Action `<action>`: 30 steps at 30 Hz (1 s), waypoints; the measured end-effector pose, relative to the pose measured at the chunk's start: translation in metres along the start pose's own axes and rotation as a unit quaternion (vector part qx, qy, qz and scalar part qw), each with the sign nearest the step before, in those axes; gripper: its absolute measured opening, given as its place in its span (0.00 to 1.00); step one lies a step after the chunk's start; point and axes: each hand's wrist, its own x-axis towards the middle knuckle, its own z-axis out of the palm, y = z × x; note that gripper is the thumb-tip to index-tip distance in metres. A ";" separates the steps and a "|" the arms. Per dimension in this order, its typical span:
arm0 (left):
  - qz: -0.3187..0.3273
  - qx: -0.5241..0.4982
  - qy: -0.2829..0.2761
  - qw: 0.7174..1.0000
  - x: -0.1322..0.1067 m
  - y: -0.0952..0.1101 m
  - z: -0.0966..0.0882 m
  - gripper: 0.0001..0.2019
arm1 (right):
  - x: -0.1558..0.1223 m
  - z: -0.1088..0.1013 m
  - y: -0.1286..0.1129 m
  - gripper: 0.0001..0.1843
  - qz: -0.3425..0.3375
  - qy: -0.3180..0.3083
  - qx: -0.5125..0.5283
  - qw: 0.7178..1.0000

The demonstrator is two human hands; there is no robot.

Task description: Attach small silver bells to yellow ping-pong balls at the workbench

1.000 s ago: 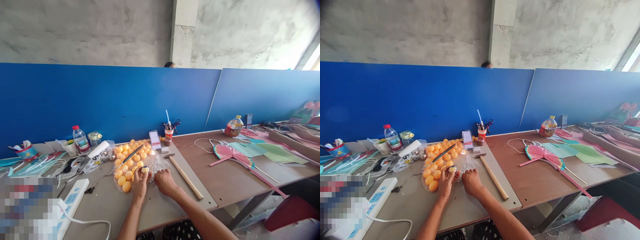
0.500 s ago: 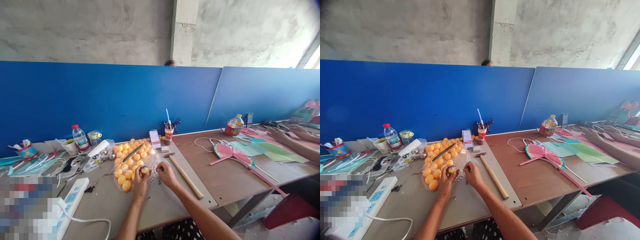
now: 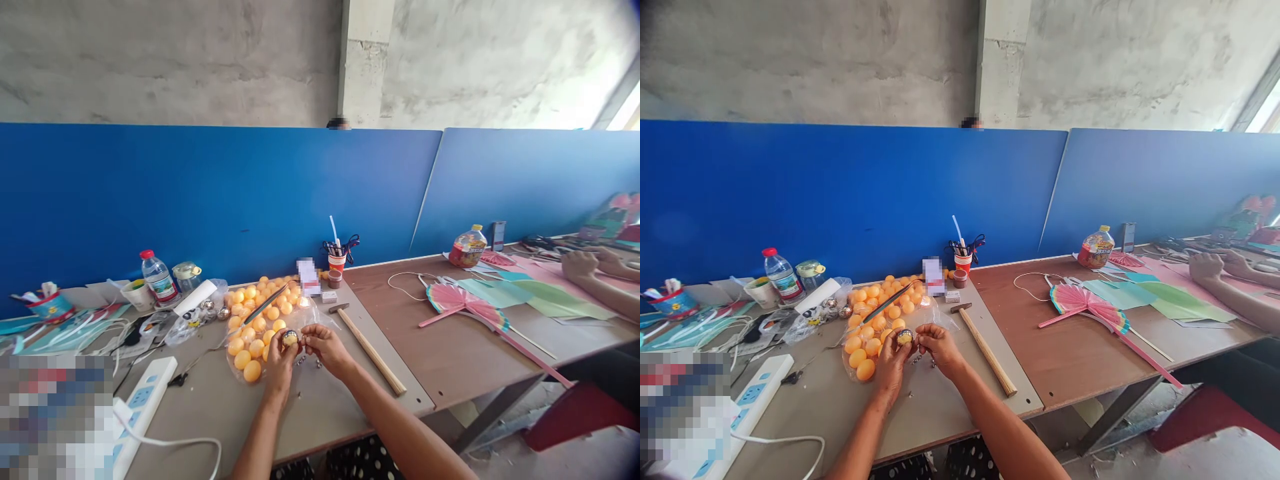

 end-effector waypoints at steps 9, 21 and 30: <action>0.002 0.047 -0.001 0.999 0.001 -0.001 -0.002 0.24 | 0.003 0.005 0.007 0.13 0.004 0.019 -0.032 0.999; -0.006 0.057 -0.003 0.998 -0.002 0.008 0.000 0.24 | 0.004 0.002 0.009 0.17 0.032 -0.006 -0.002 0.999; 0.021 0.065 -0.039 0.997 0.000 -0.003 -0.002 0.23 | 0.004 -0.007 0.000 0.17 0.112 -0.009 0.034 0.993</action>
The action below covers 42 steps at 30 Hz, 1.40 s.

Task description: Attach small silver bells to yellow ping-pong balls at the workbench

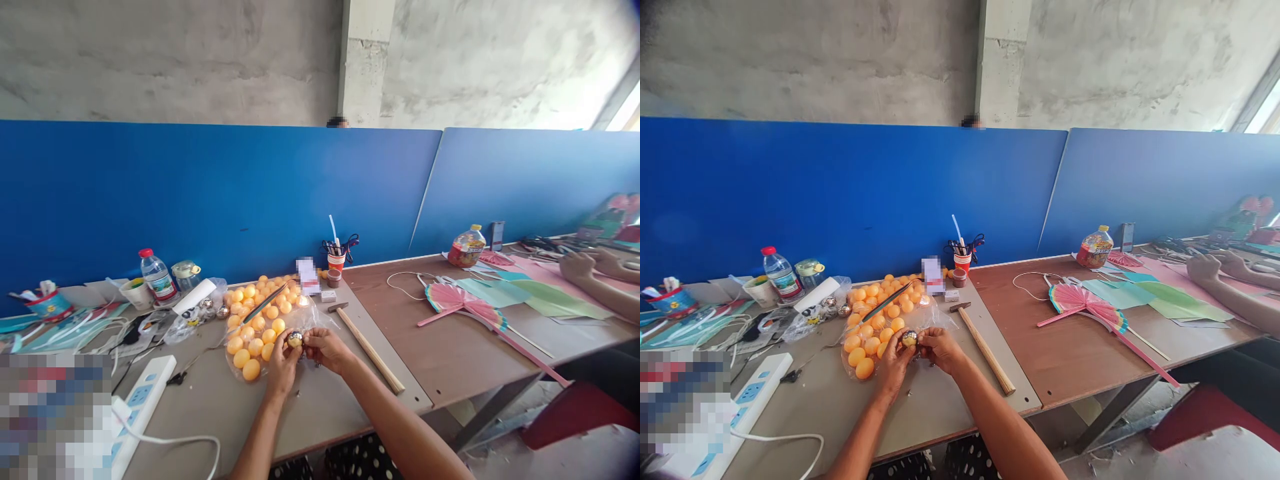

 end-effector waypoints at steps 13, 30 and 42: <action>-0.022 -0.014 -0.028 0.999 0.001 -0.006 -0.001 0.22 | -0.004 -0.006 -0.008 0.14 0.037 -0.010 -0.034 0.999; 0.016 0.054 -0.021 0.998 0.002 -0.013 -0.002 0.19 | -0.003 0.007 0.006 0.16 -0.028 0.093 -0.095 0.991; -0.031 -0.026 0.039 0.998 0.004 -0.005 0.001 0.20 | -0.010 0.008 -0.001 0.19 -0.051 0.074 -0.042 0.995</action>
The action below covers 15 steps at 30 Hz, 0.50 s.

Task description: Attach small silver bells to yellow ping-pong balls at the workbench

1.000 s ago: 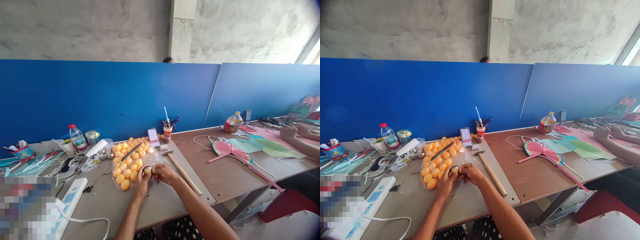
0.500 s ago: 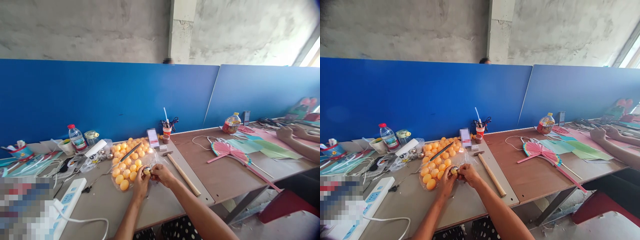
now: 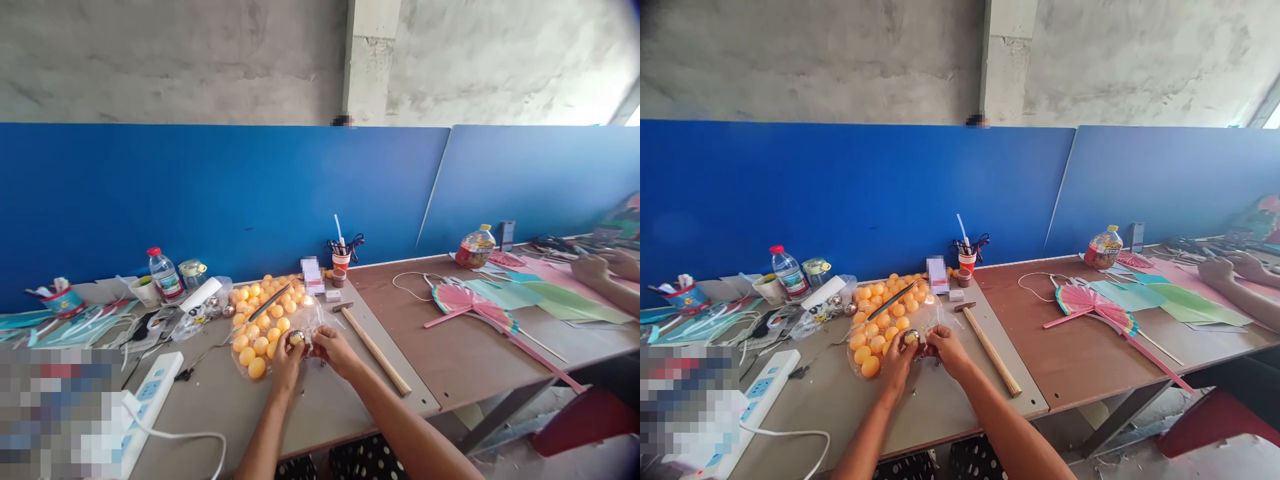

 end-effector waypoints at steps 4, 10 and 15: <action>-0.020 -0.041 0.012 0.999 0.003 0.001 0.001 0.20 | -0.007 -0.009 -0.027 0.18 -0.057 -0.005 0.014 0.998; -0.016 -0.040 0.011 0.999 0.001 0.000 0.002 0.17 | 0.001 -0.036 -0.041 0.13 -0.143 0.092 -0.179 0.969; 0.006 -0.023 0.002 1.000 -0.002 0.002 0.000 0.15 | 0.006 -0.061 -0.034 0.07 -0.161 0.231 -0.555 0.783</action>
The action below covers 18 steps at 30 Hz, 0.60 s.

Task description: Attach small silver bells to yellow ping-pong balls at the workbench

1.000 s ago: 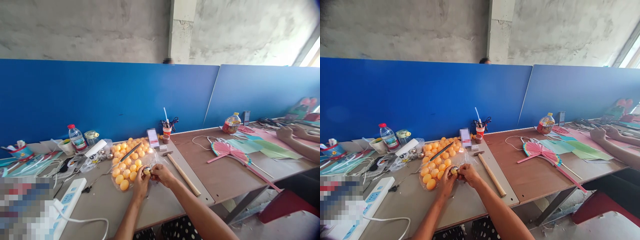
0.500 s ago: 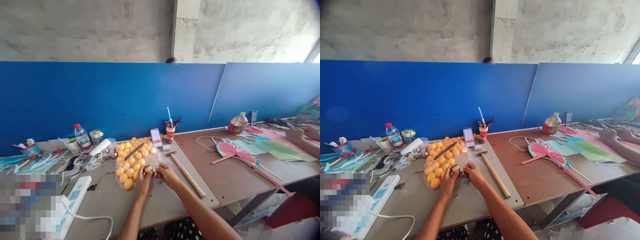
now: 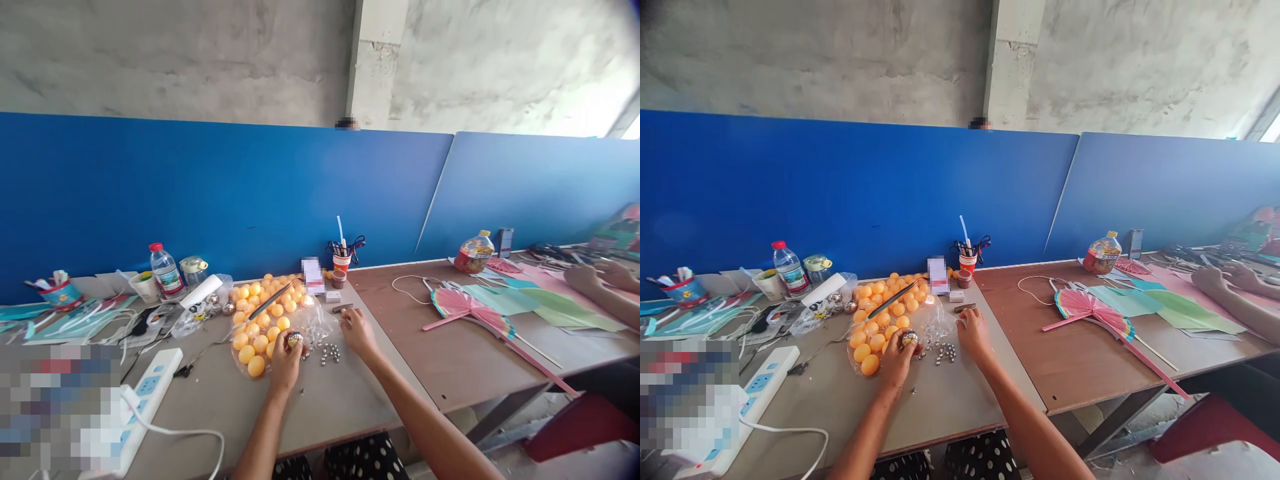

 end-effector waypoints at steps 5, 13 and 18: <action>0.005 0.000 0.011 1.000 -0.001 0.001 0.002 0.15 | -0.001 -0.005 0.021 0.17 0.034 -0.048 -0.247 0.967; -0.032 -0.067 0.017 0.997 0.001 0.000 0.001 0.17 | 0.007 -0.005 0.029 0.13 0.078 -0.108 -0.157 0.979; -0.067 -0.150 -0.007 0.986 0.000 0.003 0.000 0.18 | 0.017 -0.020 0.008 0.13 0.068 -0.118 -0.049 0.989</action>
